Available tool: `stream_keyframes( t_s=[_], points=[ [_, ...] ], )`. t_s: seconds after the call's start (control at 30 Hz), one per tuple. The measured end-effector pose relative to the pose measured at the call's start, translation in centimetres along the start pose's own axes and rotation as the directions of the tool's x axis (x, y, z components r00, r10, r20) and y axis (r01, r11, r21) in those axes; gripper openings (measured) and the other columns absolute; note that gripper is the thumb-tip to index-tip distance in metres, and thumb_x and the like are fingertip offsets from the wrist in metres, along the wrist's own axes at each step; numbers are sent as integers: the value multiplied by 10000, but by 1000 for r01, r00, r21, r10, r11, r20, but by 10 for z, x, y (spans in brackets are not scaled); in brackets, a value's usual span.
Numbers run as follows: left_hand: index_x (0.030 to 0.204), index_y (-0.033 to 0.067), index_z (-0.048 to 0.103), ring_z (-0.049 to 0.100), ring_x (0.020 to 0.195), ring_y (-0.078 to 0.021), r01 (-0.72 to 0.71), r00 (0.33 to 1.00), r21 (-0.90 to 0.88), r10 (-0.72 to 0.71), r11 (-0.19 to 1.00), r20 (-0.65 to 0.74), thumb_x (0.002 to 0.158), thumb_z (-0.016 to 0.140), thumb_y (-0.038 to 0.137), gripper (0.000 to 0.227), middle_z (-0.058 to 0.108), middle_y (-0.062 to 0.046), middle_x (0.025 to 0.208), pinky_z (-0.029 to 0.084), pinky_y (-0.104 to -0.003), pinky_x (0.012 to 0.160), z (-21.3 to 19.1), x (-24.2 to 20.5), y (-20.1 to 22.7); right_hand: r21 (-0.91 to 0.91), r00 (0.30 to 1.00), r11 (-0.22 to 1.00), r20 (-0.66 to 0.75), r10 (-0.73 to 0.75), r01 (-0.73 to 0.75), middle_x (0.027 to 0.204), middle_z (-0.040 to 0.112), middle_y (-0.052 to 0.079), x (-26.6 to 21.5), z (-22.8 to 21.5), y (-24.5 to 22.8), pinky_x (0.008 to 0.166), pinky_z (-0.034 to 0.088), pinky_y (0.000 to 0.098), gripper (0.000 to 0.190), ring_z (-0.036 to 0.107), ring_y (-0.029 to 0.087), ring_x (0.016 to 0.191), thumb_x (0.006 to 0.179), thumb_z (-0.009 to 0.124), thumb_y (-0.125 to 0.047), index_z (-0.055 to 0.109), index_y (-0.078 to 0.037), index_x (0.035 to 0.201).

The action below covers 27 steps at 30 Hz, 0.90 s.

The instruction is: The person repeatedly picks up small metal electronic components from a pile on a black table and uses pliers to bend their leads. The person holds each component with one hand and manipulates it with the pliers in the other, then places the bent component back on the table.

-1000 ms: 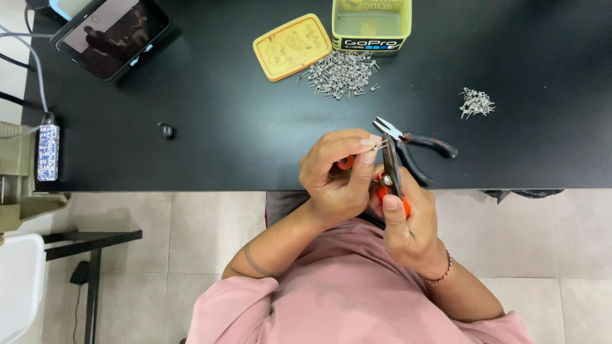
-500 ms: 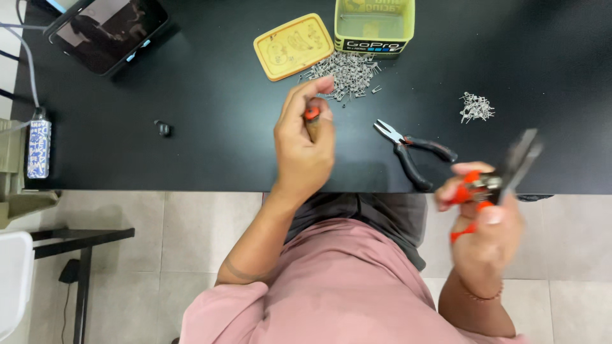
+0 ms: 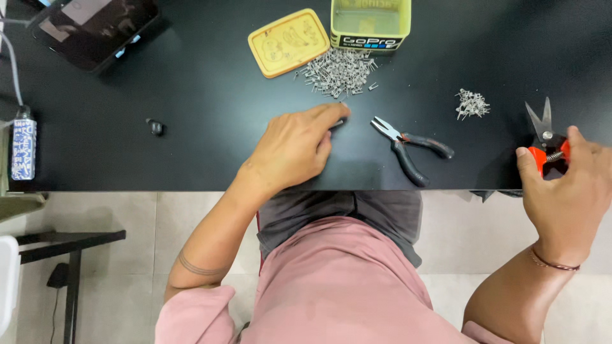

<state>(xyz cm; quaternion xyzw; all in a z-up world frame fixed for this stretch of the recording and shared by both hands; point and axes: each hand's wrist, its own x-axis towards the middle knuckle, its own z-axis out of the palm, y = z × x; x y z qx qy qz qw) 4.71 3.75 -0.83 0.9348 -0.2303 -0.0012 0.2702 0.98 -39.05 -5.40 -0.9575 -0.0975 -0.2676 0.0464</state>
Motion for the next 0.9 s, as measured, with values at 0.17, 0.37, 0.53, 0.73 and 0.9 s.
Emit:
stream_keyframes(
  t_s=[0.17, 0.37, 0.53, 0.73, 0.9],
  points=[
    [1396, 177, 573, 694, 1039, -387, 34, 990, 97, -20, 995, -141, 931, 560, 155, 466, 577, -37, 1467, 543, -578, 606, 10, -7, -2, -50, 1000, 999, -26, -9, 8, 1233, 717, 271, 8, 13, 15, 999, 476, 488, 592, 618, 427, 1151, 1043, 953, -162, 725, 188, 1463],
    [1258, 116, 646, 671, 887, -182, 46, 919, -213, -125, 976, -374, 987, 588, 83, 279, 703, -34, 1154, 546, -306, 779, 1, -48, 5, -41, 999, 999, -46, 20, -22, 1441, 644, 329, 20, 0, -7, 1050, 320, 599, 512, 558, 493, 1310, 1079, 897, -126, 702, 164, 1453],
    [1177, 95, 691, 650, 839, -131, 78, 836, -277, -214, 958, -505, 994, 622, 68, 198, 758, -33, 1057, 505, -274, 830, 1, -80, -1, 268, 937, 948, -342, -72, 171, 1215, 698, 337, 23, -16, -84, 1031, 498, 546, 146, 641, 512, 1102, 1073, 673, 183, 699, 206, 1214],
    [1045, 26, 689, 745, 876, -179, 1, 793, -228, -139, 974, -592, 1014, 604, 49, 94, 767, -64, 950, 548, -306, 817, 4, -81, 0, 382, 903, 922, -416, 108, 66, 1025, 730, 177, 11, 30, -116, 863, 535, 413, 260, 699, 348, 950, 898, 572, 170, 761, 28, 1006],
    [1018, 17, 691, 723, 829, -200, -13, 764, -151, -88, 988, -640, 984, 605, -29, 103, 746, -76, 918, 539, -317, 791, 5, -79, 6, 363, 857, 921, -510, 69, 142, 867, 739, 117, 10, 35, -112, 861, 525, 419, 262, 736, 371, 880, 838, 499, 161, 708, 4, 841]
  ],
)
